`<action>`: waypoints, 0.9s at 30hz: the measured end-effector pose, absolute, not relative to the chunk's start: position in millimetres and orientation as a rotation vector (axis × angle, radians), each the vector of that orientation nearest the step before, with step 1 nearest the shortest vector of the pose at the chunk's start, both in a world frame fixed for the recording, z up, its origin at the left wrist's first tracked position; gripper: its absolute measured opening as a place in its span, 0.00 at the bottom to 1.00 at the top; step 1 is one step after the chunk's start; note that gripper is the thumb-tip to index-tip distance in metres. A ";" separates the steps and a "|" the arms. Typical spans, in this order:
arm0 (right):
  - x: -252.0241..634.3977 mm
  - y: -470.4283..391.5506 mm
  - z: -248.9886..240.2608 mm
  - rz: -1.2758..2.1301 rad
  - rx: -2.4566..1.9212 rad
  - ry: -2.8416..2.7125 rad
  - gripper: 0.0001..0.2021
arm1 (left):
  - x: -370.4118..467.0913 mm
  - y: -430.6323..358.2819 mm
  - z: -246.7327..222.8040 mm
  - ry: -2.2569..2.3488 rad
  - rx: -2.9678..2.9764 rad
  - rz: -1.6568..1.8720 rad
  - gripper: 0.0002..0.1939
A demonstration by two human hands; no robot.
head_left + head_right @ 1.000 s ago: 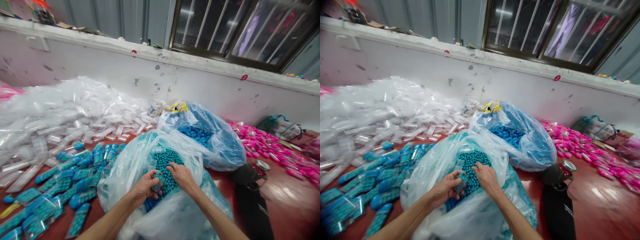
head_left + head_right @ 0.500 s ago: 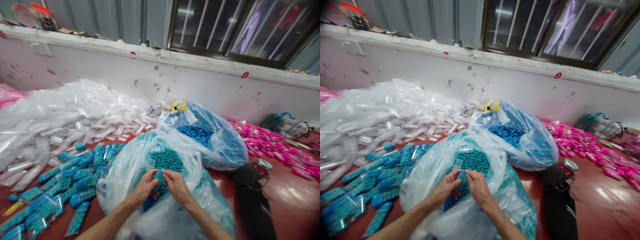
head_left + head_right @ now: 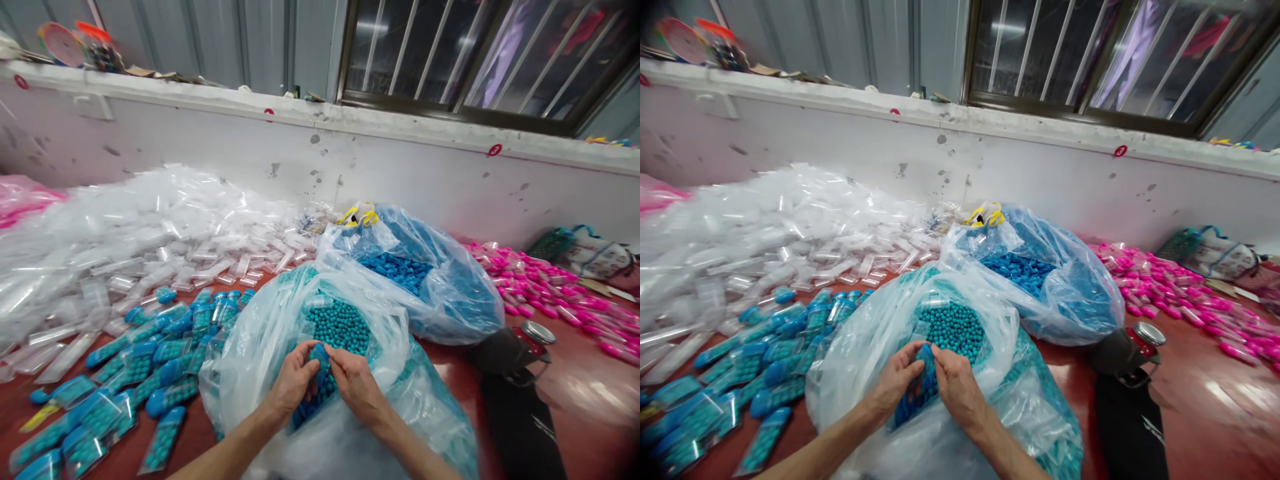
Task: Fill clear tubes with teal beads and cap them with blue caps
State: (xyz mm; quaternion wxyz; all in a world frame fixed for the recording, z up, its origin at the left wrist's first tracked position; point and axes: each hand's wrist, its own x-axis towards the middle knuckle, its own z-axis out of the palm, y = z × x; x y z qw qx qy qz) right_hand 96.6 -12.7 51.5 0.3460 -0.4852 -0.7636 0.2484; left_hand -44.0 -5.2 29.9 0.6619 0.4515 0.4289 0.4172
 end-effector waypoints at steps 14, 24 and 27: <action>91.2 -11.8 40.5 0.894 -1.310 -1.757 0.14 | -46.4 -4.1 35.5 1.039 1.014 0.894 0.29; 117.0 7.4 45.5 1.231 -1.364 -1.540 0.15 | -52.4 -4.5 37.2 0.941 1.115 0.847 0.25; 111.1 7.4 51.4 1.110 -1.411 -1.413 0.16 | -47.7 -3.9 39.2 0.935 1.191 0.820 0.24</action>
